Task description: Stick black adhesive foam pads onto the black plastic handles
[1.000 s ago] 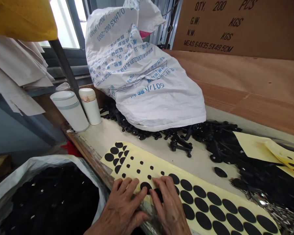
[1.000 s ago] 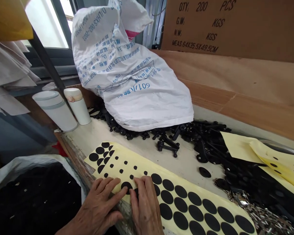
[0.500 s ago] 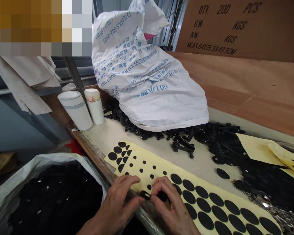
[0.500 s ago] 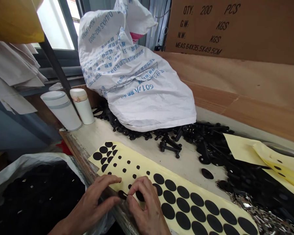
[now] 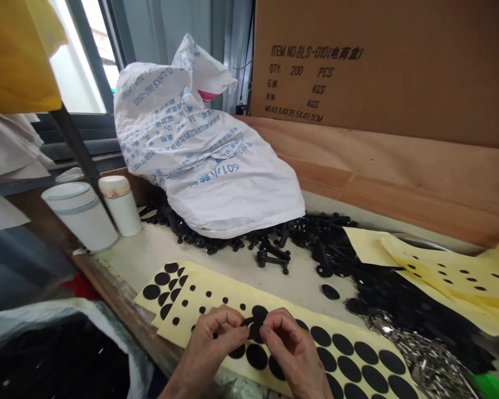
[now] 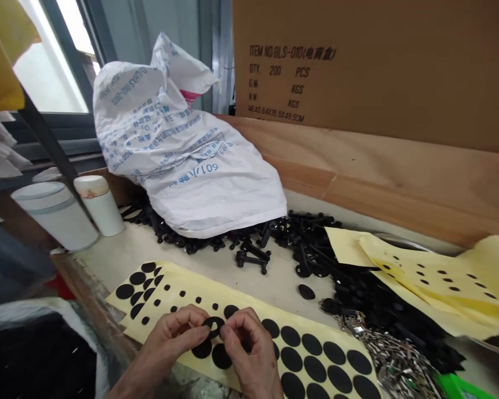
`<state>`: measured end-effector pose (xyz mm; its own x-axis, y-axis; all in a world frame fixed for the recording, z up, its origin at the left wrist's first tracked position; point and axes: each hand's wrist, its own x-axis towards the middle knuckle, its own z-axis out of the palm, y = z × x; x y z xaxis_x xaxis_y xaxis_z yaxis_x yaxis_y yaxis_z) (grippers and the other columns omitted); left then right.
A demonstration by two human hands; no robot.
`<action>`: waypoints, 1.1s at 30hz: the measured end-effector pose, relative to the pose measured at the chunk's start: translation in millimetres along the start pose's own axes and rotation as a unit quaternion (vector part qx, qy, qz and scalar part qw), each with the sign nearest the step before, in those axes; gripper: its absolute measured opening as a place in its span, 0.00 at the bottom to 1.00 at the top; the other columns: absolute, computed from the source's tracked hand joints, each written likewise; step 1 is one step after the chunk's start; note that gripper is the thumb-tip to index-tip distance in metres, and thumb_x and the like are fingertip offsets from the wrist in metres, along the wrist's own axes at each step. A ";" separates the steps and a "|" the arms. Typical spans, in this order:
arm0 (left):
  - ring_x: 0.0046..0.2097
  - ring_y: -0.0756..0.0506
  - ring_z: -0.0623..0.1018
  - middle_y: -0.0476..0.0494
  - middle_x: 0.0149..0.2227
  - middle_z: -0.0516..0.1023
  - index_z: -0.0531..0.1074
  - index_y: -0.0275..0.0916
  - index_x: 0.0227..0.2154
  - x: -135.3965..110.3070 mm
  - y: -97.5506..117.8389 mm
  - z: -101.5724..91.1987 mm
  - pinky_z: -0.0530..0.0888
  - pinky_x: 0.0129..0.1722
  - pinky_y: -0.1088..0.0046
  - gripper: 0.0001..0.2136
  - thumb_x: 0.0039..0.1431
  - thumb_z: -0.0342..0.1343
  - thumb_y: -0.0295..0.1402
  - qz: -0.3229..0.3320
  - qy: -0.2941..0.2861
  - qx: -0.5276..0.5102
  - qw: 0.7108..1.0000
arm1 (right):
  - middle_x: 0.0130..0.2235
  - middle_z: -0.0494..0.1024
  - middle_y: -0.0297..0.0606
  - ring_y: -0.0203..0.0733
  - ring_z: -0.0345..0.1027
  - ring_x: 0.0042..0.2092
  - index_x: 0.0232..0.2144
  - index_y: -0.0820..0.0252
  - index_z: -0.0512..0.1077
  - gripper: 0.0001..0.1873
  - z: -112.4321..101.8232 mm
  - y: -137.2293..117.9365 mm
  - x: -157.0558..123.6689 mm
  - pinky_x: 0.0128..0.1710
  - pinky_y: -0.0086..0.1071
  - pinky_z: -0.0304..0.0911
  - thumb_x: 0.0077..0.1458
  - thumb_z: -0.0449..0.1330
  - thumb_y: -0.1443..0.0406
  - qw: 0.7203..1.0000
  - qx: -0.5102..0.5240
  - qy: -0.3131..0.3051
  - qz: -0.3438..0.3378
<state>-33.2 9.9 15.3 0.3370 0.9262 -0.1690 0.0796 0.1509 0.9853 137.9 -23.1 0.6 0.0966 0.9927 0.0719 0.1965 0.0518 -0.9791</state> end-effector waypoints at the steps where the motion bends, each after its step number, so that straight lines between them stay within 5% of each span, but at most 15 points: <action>1: 0.32 0.46 0.71 0.46 0.30 0.72 0.72 0.38 0.22 5.4 1.4 5.2 0.67 0.32 0.72 0.12 0.55 0.55 0.40 0.006 -0.017 0.012 1.000 | 0.27 0.66 0.32 0.37 0.59 0.29 0.22 0.57 0.68 0.12 -4.8 -1.2 0.1 0.28 0.29 0.56 0.54 0.58 0.60 1.000 -0.001 0.027 -0.010; 5: 0.42 0.43 0.71 0.43 0.38 0.73 0.74 0.39 0.38 46.5 11.9 22.3 0.68 0.43 0.68 0.14 0.63 0.45 0.40 0.114 0.004 0.213 0.970 | 0.29 0.67 0.31 0.39 0.61 0.32 0.22 0.55 0.67 0.10 -27.1 -0.8 3.4 0.33 0.29 0.56 0.53 0.58 0.61 0.984 -0.001 0.163 -0.072; 8: 0.51 0.39 0.66 0.40 0.49 0.70 0.70 0.41 0.48 96.0 16.3 36.6 0.61 0.54 0.56 0.14 0.59 0.51 0.33 0.166 0.031 0.336 0.926 | 0.31 0.68 0.32 0.39 0.61 0.33 0.25 0.55 0.68 0.08 -42.2 4.7 6.4 0.35 0.30 0.56 0.53 0.59 0.59 0.960 0.009 0.273 -0.057; 11: 0.55 0.34 0.62 0.38 0.52 0.68 0.72 0.40 0.42 140.7 15.2 52.2 0.53 0.57 0.49 0.14 0.51 0.57 0.26 0.164 0.018 0.361 0.918 | 0.30 0.68 0.31 0.40 0.62 0.32 0.27 0.55 0.67 0.11 -51.7 12.8 7.2 0.34 0.31 0.58 0.52 0.60 0.55 0.948 0.021 0.319 -0.006; 14: 0.54 0.35 0.65 0.38 0.46 0.71 0.74 0.38 0.31 158.2 15.7 61.7 0.56 0.56 0.51 0.05 0.51 0.56 0.25 0.157 -0.011 0.345 0.925 | 0.28 0.68 0.31 0.41 0.63 0.31 0.28 0.55 0.67 0.13 -58.3 19.9 8.1 0.34 0.32 0.59 0.52 0.59 0.53 0.948 0.027 0.316 0.003; 16: 0.48 0.36 0.70 0.39 0.39 0.73 0.73 0.37 0.28 150.5 18.0 63.0 0.63 0.52 0.56 0.02 0.53 0.56 0.29 0.144 -0.038 0.311 0.938 | 0.31 0.70 0.34 0.42 0.64 0.33 0.32 0.56 0.68 0.15 -61.5 22.4 10.5 0.35 0.34 0.60 0.52 0.59 0.52 0.946 0.019 0.323 -0.006; 19: 0.37 0.41 0.75 0.41 0.32 0.75 0.74 0.35 0.32 118.0 20.3 63.0 0.71 0.39 0.63 0.13 0.60 0.50 0.39 0.106 -0.097 0.241 0.960 | 0.43 0.72 0.41 0.47 0.66 0.42 0.49 0.57 0.66 0.26 -60.9 21.3 13.8 0.40 0.38 0.62 0.50 0.60 0.52 0.948 0.001 0.318 -0.015; 22: 0.35 0.45 0.76 0.39 0.37 0.77 0.74 0.35 0.38 79.8 17.4 68.6 0.71 0.35 0.68 0.17 0.62 0.47 0.44 0.006 -0.169 0.005 0.986 | 0.50 0.72 0.42 0.49 0.67 0.47 0.60 0.53 0.56 0.38 -52.0 14.4 11.7 0.45 0.41 0.62 0.49 0.62 0.54 0.969 0.023 0.245 -0.013; 25: 0.38 0.45 0.75 0.40 0.37 0.78 0.77 0.35 0.34 53.6 11.5 77.4 0.68 0.39 0.71 0.14 0.53 0.60 0.43 -0.092 -0.153 -0.229 0.957 | 0.44 0.79 0.39 0.48 0.71 0.47 0.61 0.52 0.55 0.39 -40.6 5.7 4.9 0.48 0.41 0.63 0.49 0.62 0.55 0.980 0.087 0.173 0.035; 28: 0.39 0.43 0.75 0.41 0.33 0.78 0.78 0.35 0.32 41.4 9.6 79.8 0.67 0.41 0.70 0.16 0.52 0.60 0.46 -0.089 -0.105 -0.231 0.963 | 0.41 0.81 0.37 0.48 0.73 0.46 0.62 0.51 0.55 0.40 -35.2 -0.4 0.4 0.49 0.39 0.63 0.49 0.63 0.56 0.977 0.117 0.165 0.061; 33: 0.42 0.42 0.73 0.42 0.41 0.75 0.75 0.41 0.43 29.1 13.6 74.8 0.68 0.43 0.68 0.17 0.50 0.63 0.37 0.035 -0.140 -0.094 0.985 | 0.35 0.81 0.35 0.45 0.74 0.37 0.65 0.54 0.47 0.46 -38.1 -3.4 0.4 0.40 0.37 0.67 0.49 0.64 0.58 0.975 0.106 0.182 0.066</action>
<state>47.8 13.1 22.1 0.5831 0.8091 -0.0739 -0.1200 0.1757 0.9771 174.5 -27.0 11.2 0.4553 0.8897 -0.0331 -0.0445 -0.0144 -0.9989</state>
